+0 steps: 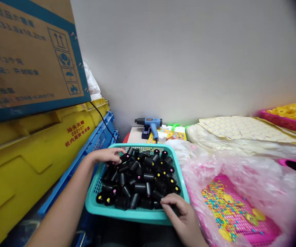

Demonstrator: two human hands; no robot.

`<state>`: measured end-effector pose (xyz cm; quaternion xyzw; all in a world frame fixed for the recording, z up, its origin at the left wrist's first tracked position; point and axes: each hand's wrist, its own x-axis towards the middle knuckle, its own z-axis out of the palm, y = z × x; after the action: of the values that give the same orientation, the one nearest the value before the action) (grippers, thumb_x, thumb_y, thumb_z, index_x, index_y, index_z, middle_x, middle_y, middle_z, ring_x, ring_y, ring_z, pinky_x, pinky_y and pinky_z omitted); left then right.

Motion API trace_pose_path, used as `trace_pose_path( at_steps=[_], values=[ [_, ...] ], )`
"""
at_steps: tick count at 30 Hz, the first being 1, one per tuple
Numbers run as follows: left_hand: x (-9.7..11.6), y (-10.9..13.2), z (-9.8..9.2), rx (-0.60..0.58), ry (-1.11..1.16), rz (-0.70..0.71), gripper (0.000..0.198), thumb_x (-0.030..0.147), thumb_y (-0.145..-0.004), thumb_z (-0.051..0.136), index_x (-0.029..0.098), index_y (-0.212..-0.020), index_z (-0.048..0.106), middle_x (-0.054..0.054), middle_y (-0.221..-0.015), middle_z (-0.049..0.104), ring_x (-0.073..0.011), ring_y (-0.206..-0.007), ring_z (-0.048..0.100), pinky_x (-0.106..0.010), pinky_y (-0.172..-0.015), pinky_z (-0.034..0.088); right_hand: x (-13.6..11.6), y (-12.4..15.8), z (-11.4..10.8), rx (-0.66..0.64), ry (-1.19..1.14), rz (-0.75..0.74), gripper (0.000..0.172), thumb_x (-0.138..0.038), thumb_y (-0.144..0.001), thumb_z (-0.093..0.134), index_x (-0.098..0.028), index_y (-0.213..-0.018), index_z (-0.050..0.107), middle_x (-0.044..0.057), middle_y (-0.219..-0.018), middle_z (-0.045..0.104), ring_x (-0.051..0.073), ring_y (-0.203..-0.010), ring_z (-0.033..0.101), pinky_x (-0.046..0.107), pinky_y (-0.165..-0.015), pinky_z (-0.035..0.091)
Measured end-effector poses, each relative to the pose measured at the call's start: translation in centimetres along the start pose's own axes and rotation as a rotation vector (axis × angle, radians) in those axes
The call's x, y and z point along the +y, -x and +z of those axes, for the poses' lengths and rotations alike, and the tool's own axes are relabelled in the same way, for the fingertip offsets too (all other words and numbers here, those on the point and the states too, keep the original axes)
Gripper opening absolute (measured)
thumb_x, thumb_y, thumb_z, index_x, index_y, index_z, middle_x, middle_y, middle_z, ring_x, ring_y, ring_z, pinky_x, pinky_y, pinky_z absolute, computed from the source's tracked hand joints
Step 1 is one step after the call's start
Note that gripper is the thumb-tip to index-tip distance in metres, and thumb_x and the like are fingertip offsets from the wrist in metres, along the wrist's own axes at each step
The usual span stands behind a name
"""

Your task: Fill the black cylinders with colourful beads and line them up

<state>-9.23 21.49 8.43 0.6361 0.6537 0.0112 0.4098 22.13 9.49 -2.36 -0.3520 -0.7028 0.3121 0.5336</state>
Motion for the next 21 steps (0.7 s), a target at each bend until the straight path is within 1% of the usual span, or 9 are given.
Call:
trace_pose_path(
  at_steps=[4, 6, 7, 9, 11, 13, 15, 18, 21],
  values=[
    [0.8, 2.4, 0.4, -0.044, 0.082, 0.206, 0.058, 0.046, -0.065, 0.065, 0.023, -0.118, 0.061, -0.003, -0.09, 0.067, -0.0215, -0.083, 0.063, -0.027, -0.067, 0.05, -0.3, -0.3, 0.1, -0.002, -0.008, 0.012, 0.008, -0.018, -0.087, 0.06, -0.021, -0.084, 0.067, 0.003, -0.076, 0.071, 0.015, -0.07, 0.069, 0.021, -0.065, 0.056],
    [1.5, 2.2, 0.8, -0.027, 0.066, 0.274, 0.058, 0.053, -0.072, 0.061, 0.022, -0.122, 0.06, -0.005, -0.099, 0.068, -0.0227, -0.089, 0.063, -0.029, -0.074, 0.051, -0.2, -0.3, 0.1, 0.002, -0.007, 0.009, 0.008, -0.018, -0.087, 0.061, -0.021, -0.084, 0.068, 0.003, -0.076, 0.071, 0.015, -0.07, 0.069, 0.021, -0.065, 0.056],
    [1.7, 1.8, 1.0, 0.013, 0.018, 0.268, 0.057, 0.055, -0.078, 0.055, 0.024, -0.125, 0.058, -0.005, -0.104, 0.068, -0.0226, -0.094, 0.063, -0.029, -0.078, 0.051, -0.2, -0.3, 0.1, 0.005, -0.007, 0.003, 0.008, -0.018, -0.086, 0.061, -0.021, -0.084, 0.068, 0.003, -0.075, 0.07, 0.015, -0.069, 0.069, 0.021, -0.065, 0.056],
    [1.9, 0.4, 1.4, 0.12, -0.113, 0.186, 0.051, 0.055, -0.088, 0.045, 0.025, -0.127, 0.056, -0.005, -0.113, 0.066, -0.0226, -0.102, 0.061, -0.031, -0.086, 0.05, -0.1, -0.2, 0.1, 0.014, -0.003, -0.012, 0.008, -0.018, -0.086, 0.061, -0.021, -0.085, 0.068, 0.002, -0.075, 0.07, 0.015, -0.069, 0.069, 0.021, -0.064, 0.056],
    [1.5, -1.4, 2.0, 0.202, -0.227, 0.047, 0.042, 0.049, -0.092, 0.046, 0.02, -0.119, 0.06, -0.008, -0.115, 0.065, -0.0236, -0.105, 0.059, -0.037, -0.091, 0.049, 0.0, -0.1, 0.2, 0.016, -0.001, -0.019, 0.008, -0.017, -0.086, 0.062, -0.022, -0.085, 0.067, 0.002, -0.076, 0.071, 0.015, -0.069, 0.069, 0.02, -0.065, 0.055],
    [0.7, -3.2, 2.7, 0.213, -0.283, -0.08, 0.033, 0.041, -0.091, 0.055, 0.015, -0.111, 0.062, -0.01, -0.112, 0.064, -0.0239, -0.103, 0.06, -0.043, -0.091, 0.049, 0.1, -0.1, 0.2, 0.014, 0.0, -0.017, 0.008, -0.016, -0.086, 0.062, -0.022, -0.085, 0.067, 0.002, -0.076, 0.071, 0.015, -0.07, 0.069, 0.02, -0.065, 0.055],
    [0.0, -4.3, 3.3, 0.19, -0.313, -0.16, 0.028, 0.036, -0.09, 0.06, 0.014, -0.107, 0.062, -0.008, -0.11, 0.064, -0.0218, -0.098, 0.062, -0.044, -0.087, 0.052, 0.1, -0.1, 0.2, 0.014, 0.0, -0.014, 0.009, -0.015, -0.086, 0.062, -0.022, -0.086, 0.067, 0.002, -0.077, 0.07, 0.014, -0.071, 0.069, 0.02, -0.065, 0.055],
    [-0.1, -4.6, 3.0, 0.167, -0.288, -0.176, 0.026, 0.036, -0.091, 0.059, 0.015, -0.107, 0.062, -0.006, -0.103, 0.066, -0.0178, -0.088, 0.064, -0.038, -0.079, 0.055, 0.2, 0.0, 0.2, 0.015, 0.001, -0.025, 0.01, -0.015, -0.086, 0.062, -0.023, -0.086, 0.067, 0.002, -0.077, 0.07, 0.014, -0.071, 0.068, 0.02, -0.065, 0.055],
    [0.8, -3.5, 1.5, 0.182, -0.21, -0.146, 0.031, 0.037, -0.096, 0.044, 0.015, -0.112, 0.06, -0.005, -0.092, 0.068, -0.014, -0.068, 0.065, -0.03, -0.065, 0.054, 0.3, 0.0, 0.1, 0.004, -0.001, -0.038, 0.011, -0.014, -0.086, 0.061, -0.023, -0.088, 0.066, 0.002, -0.077, 0.07, 0.014, -0.071, 0.068, 0.02, -0.065, 0.055]
  ],
)
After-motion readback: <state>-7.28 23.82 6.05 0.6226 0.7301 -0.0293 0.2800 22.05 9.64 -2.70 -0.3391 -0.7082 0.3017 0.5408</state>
